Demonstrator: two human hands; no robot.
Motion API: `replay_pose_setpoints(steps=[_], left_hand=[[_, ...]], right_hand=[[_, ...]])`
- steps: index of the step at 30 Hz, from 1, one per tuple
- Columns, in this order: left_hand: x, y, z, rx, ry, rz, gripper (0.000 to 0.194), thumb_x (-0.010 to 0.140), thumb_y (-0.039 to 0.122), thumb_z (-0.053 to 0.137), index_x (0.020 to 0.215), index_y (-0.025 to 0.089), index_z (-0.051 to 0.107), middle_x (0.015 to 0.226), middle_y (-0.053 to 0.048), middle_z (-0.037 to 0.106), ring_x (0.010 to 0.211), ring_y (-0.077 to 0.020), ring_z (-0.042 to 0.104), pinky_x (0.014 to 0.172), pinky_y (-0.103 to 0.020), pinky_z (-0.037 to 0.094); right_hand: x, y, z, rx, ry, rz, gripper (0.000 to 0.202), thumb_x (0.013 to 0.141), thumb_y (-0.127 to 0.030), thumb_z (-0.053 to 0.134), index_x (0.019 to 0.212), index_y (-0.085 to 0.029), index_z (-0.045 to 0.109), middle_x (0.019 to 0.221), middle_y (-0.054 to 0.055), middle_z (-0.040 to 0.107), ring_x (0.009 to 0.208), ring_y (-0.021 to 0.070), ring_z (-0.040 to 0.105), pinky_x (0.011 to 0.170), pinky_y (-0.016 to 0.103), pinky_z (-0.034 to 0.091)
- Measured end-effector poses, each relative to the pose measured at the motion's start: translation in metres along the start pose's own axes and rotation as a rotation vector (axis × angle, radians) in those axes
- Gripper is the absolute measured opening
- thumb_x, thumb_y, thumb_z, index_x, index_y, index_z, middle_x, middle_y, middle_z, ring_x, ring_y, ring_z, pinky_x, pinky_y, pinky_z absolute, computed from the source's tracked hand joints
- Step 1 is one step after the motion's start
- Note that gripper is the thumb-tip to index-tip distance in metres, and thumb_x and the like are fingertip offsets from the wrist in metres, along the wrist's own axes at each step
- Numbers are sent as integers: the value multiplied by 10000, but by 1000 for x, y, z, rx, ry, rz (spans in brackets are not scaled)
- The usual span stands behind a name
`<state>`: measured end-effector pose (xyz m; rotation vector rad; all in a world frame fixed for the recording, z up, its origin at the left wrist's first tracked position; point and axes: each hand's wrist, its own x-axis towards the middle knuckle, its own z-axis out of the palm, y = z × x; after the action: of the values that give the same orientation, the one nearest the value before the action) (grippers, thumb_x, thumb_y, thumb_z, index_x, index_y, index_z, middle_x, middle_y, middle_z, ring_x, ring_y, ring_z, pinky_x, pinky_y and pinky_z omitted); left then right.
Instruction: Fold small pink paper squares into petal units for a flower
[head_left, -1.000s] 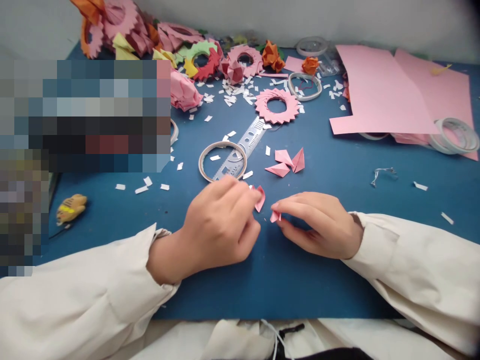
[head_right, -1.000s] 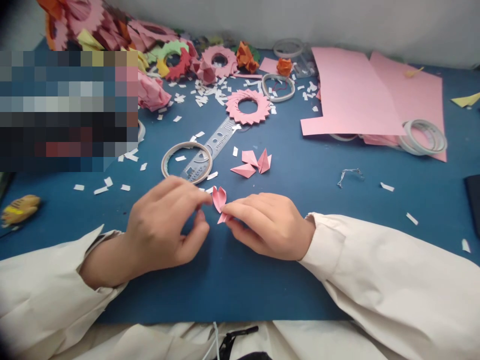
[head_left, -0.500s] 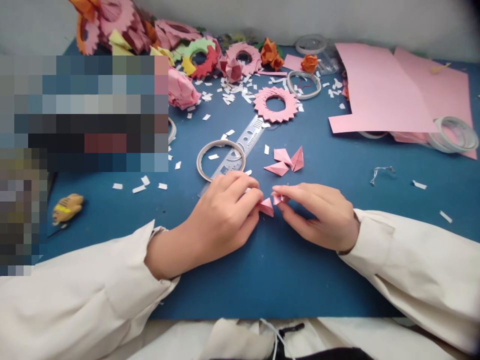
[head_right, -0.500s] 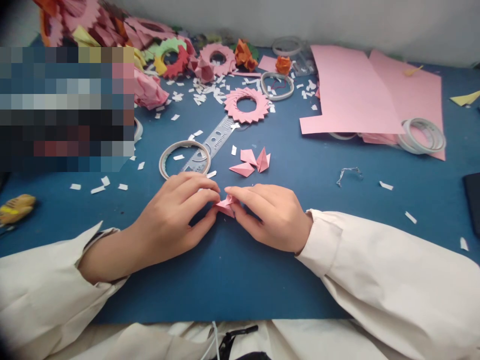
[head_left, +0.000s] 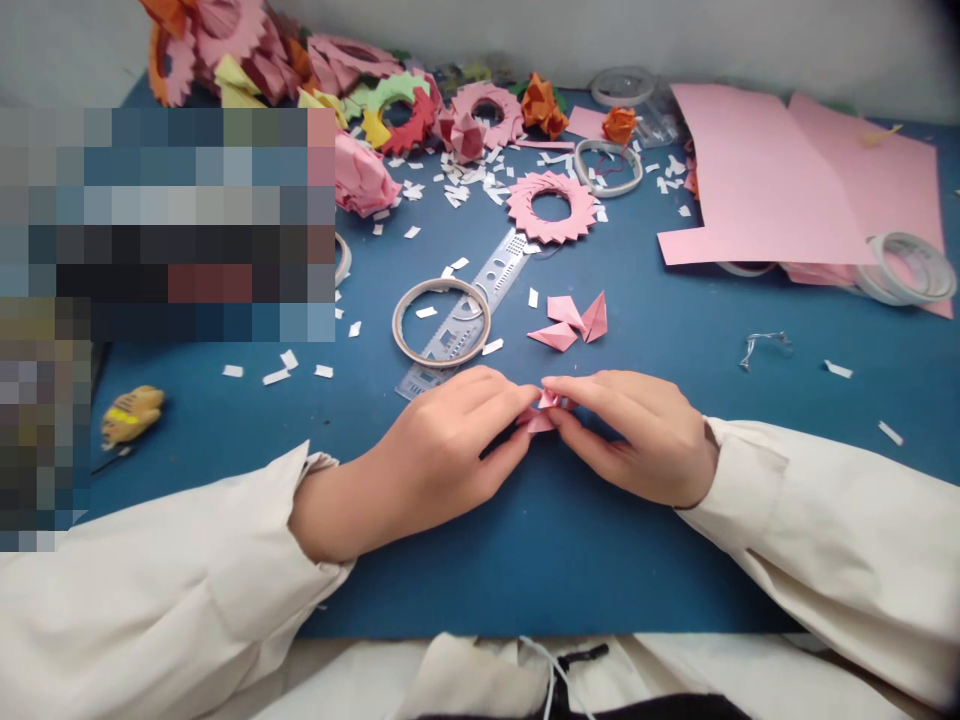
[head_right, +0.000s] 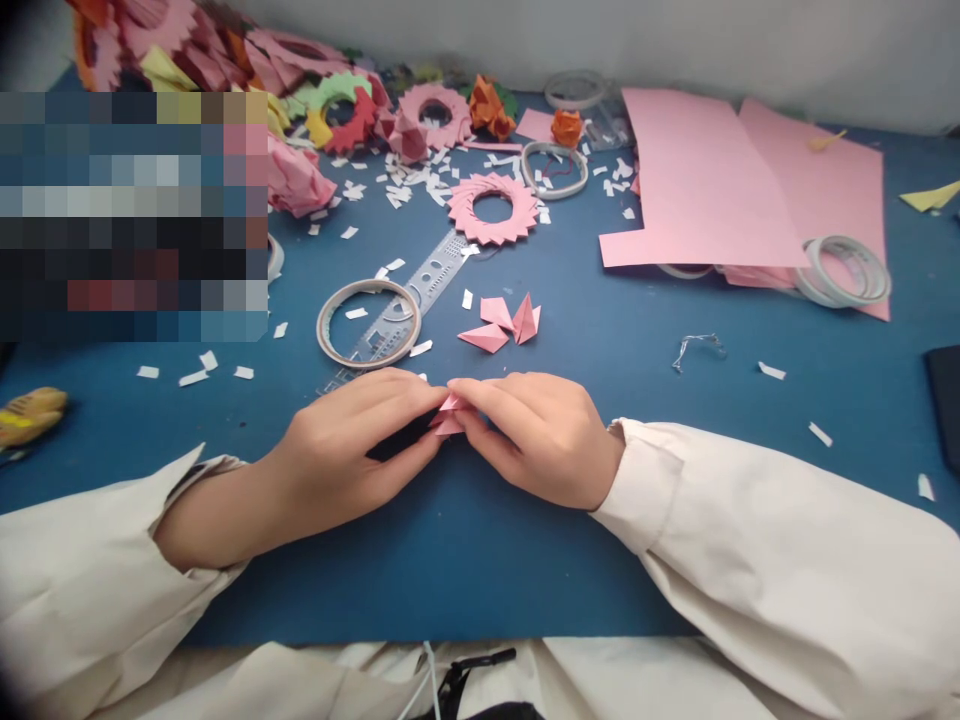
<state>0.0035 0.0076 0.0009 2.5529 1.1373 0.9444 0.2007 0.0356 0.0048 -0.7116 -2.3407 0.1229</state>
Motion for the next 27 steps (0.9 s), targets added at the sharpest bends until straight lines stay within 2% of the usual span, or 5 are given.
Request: replay_pose_setpoints(steps=[5,11,16,23,27], left_hand=[[1,1,1,-33,83,-31,93,819,113,603,910,127,618,861,-50,655,829,-130,600,808,-255,517],[1,-1,-1,-59,84,-7,102,807,67,591,879,126,632,844,-60,643,817,-143,574,791,-296,519],[2,-2,1,-60,94,26,106,784,49,612,868,110,637,859,-78,643,817,-155,566,790,-315,521],[3,0,1,-102,125,-29,93,792,57,596,836,132,632,824,-53,637,792,-136,559,765,-294,519],[3,1,1,-99,159,-70,98,801,70,581,829,149,631,809,-33,636,765,-123,555,750,-283,518]], right_hand=[[0,0,0,3,-5,-17,191,835,-127,589,1025,-139,580,812,53,714,694,122,662,642,233,531],[-1,1,-1,6,-22,-19,288,841,-108,572,1126,-116,529,875,59,717,780,119,673,722,233,540],[0,1,-1,-47,-20,-42,232,839,-112,577,1069,-133,571,886,62,721,772,133,680,670,236,539],[-4,1,-4,-178,-40,-235,303,824,-109,596,1119,-50,556,1042,143,682,880,178,676,705,278,563],[-3,0,-4,-199,-50,-254,316,829,-110,588,1137,-48,549,1069,151,670,904,185,673,697,281,566]])
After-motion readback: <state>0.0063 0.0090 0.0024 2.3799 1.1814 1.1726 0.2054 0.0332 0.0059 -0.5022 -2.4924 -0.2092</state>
